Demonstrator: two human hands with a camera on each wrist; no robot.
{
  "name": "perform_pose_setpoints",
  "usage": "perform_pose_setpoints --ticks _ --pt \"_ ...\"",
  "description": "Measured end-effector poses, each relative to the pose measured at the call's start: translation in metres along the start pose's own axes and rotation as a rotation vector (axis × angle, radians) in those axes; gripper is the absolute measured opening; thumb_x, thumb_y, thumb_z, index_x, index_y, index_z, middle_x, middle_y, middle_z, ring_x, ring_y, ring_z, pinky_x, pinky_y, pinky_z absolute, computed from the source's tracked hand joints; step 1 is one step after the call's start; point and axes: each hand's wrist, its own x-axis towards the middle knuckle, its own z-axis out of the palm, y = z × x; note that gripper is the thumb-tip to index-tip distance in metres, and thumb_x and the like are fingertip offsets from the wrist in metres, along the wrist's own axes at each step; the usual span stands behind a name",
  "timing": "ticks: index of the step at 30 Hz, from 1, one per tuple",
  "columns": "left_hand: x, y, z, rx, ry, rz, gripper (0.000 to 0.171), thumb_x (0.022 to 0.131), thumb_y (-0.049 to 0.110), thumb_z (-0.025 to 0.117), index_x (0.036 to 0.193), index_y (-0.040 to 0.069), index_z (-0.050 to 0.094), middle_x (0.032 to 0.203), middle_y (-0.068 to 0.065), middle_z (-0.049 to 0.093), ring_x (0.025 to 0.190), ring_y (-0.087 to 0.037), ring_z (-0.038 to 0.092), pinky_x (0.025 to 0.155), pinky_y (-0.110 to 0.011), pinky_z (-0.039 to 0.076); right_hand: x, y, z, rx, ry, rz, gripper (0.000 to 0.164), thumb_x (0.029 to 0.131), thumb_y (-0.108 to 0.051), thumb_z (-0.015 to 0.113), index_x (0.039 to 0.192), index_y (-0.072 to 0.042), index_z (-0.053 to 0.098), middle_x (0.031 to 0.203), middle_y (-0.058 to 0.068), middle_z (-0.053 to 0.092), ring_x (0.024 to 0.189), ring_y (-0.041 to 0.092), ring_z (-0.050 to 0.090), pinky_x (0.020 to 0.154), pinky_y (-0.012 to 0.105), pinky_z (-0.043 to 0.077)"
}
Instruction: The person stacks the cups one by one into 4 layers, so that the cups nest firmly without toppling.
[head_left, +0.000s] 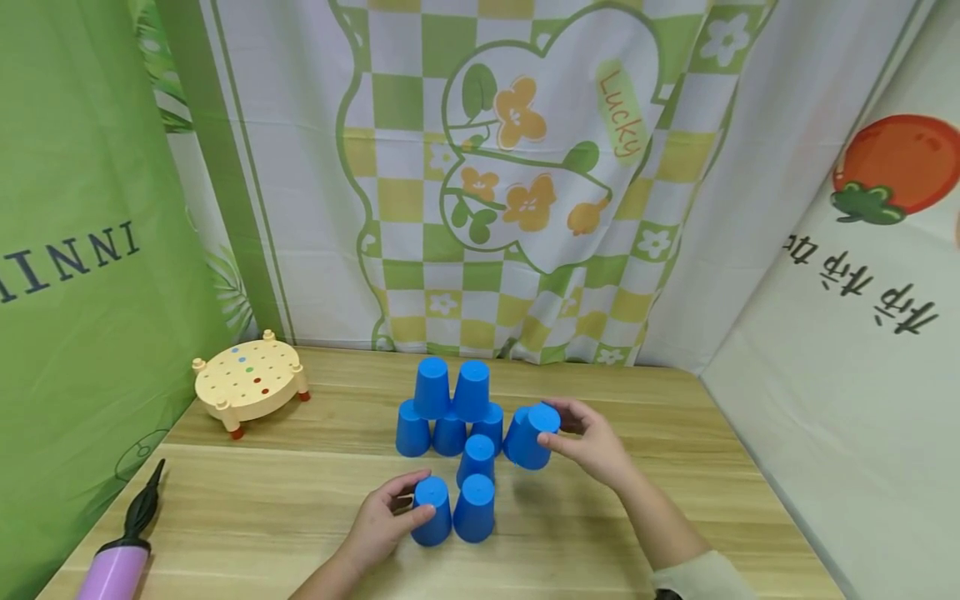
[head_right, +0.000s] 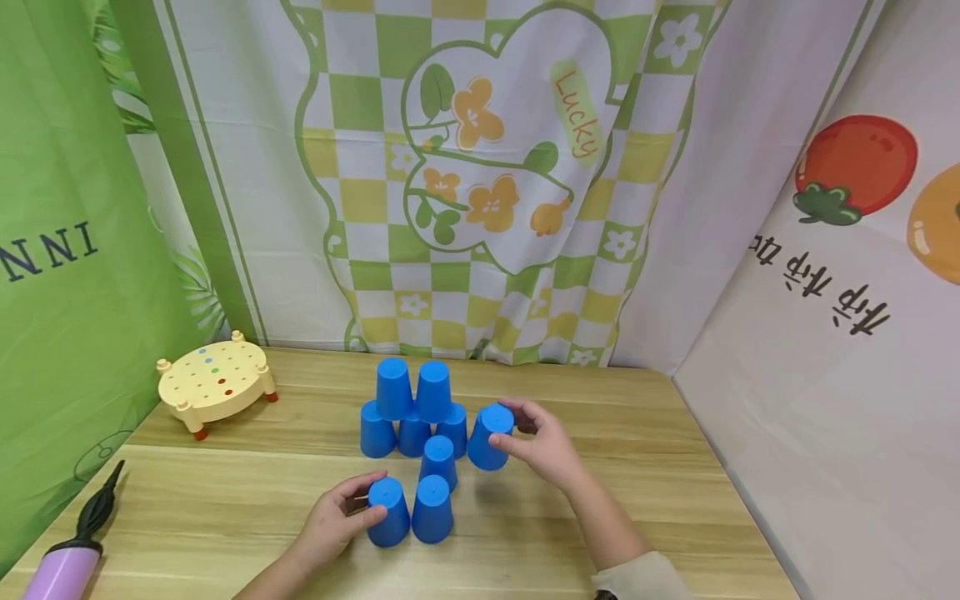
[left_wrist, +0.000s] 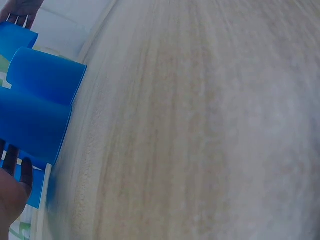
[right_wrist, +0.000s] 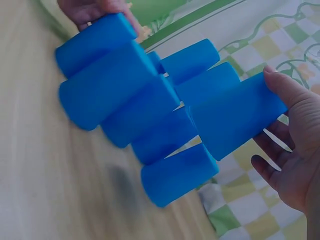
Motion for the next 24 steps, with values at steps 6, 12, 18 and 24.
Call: perform_pose_setpoints --ticks 6,12,18,24 --pt "0.001 0.000 -0.001 0.003 -0.003 -0.001 0.055 0.087 0.029 0.074 0.133 0.004 0.058 0.136 -0.017 0.059 0.123 -0.034 0.055 0.102 -0.048 0.049 0.023 -0.010 0.002 0.007 0.020 0.048 0.056 0.087 -0.029 0.075 0.137 -0.013 0.055 0.128 0.014 0.062 0.116 0.032 0.058 0.097 0.045 0.052" --pt "0.001 0.001 -0.001 0.003 -0.007 -0.004 0.055 0.088 0.029 0.074 0.134 0.004 0.058 0.135 -0.017 0.059 0.123 -0.033 0.056 0.102 -0.048 0.049 0.044 -0.012 0.009 -0.002 0.040 0.095 0.056 0.088 -0.031 0.074 0.138 -0.015 0.054 0.130 0.014 0.060 0.116 0.032 0.058 0.093 0.044 0.054" --pt "0.000 0.002 0.000 0.000 -0.008 0.003 0.055 0.088 0.029 0.074 0.133 0.003 0.058 0.135 -0.017 0.059 0.122 -0.032 0.056 0.102 -0.047 0.050 0.056 -0.013 0.014 -0.004 0.057 0.117 0.058 0.088 -0.033 0.074 0.139 -0.015 0.053 0.131 0.015 0.059 0.119 0.033 0.056 0.096 0.046 0.052" --pt "-0.001 0.004 0.000 -0.014 -0.004 -0.002 0.054 0.088 0.028 0.074 0.133 0.003 0.058 0.134 -0.017 0.060 0.121 -0.031 0.056 0.101 -0.046 0.050 0.063 -0.012 0.017 -0.009 0.056 0.124 0.060 0.088 -0.032 0.073 0.141 -0.014 0.051 0.133 0.016 0.058 0.122 0.035 0.055 0.097 0.048 0.052"
